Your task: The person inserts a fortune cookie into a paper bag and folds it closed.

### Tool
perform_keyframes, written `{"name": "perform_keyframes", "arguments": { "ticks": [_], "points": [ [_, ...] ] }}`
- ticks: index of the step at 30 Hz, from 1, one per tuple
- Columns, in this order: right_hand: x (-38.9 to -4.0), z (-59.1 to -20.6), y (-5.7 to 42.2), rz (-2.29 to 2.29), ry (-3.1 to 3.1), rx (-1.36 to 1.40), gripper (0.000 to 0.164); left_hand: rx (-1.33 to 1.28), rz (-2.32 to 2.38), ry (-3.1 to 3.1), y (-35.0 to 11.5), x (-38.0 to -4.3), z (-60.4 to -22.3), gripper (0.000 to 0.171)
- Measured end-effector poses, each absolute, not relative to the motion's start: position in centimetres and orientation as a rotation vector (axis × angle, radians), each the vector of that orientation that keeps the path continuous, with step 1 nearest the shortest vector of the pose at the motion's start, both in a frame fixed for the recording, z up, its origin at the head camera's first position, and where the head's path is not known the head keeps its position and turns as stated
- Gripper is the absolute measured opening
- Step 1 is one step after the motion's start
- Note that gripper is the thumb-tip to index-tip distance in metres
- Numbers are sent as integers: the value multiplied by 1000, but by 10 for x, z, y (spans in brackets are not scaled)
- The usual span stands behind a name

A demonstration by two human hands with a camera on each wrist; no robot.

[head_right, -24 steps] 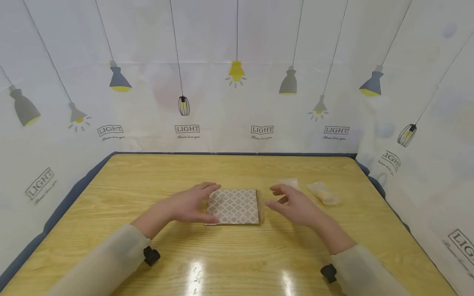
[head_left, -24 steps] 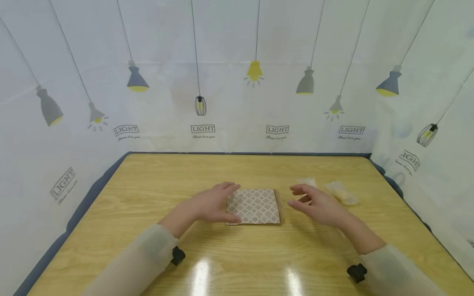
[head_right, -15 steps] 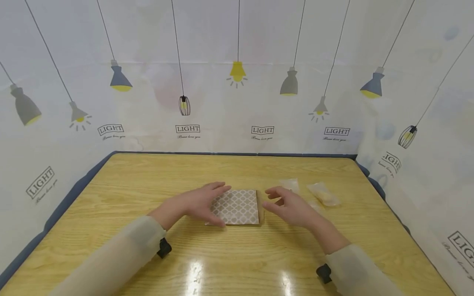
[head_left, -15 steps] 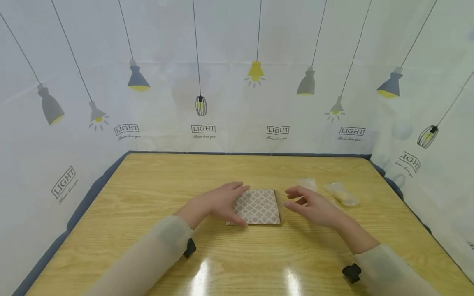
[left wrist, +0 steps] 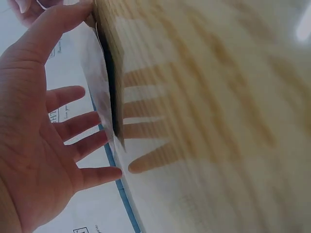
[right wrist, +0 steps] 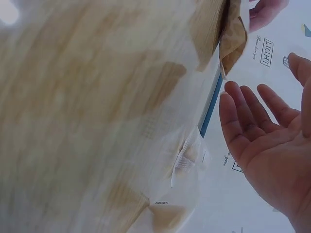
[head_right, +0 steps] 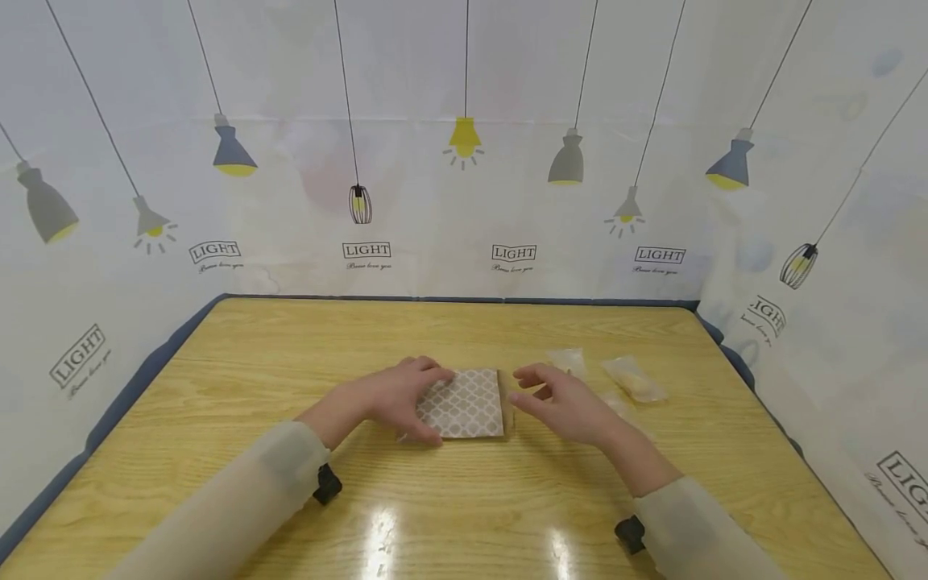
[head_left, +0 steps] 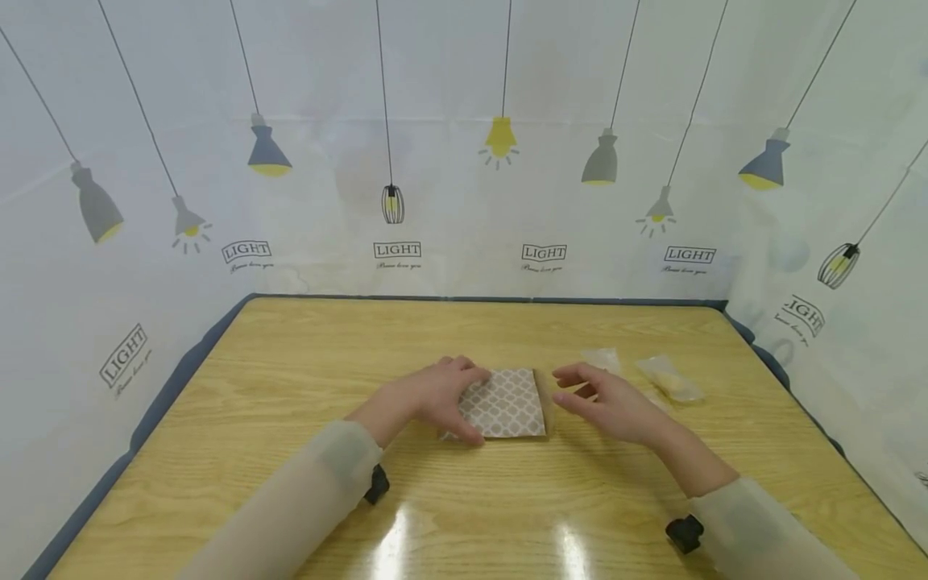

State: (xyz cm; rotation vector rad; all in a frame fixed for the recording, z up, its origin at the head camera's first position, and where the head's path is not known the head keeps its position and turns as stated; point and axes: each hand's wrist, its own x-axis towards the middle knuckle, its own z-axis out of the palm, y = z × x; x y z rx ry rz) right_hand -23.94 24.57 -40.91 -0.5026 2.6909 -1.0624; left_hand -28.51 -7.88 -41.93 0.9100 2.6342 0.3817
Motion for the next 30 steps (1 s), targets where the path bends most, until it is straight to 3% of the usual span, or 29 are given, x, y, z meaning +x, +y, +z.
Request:
{"name": "perform_keyframes", "arguments": {
  "ticks": [14,24,30],
  "points": [
    [-238,-404,239,-1271,2665,-541,39,948,728,2703,-97,-276,-421,117],
    [-241,-401,219,-1477,2514,-557,35,983,808,2701,-102,-268,-415,133],
    [-243,-397,209,-1557,2524,-535,32,988,868,2687,-104,-267,-415,126]
  ]
}}
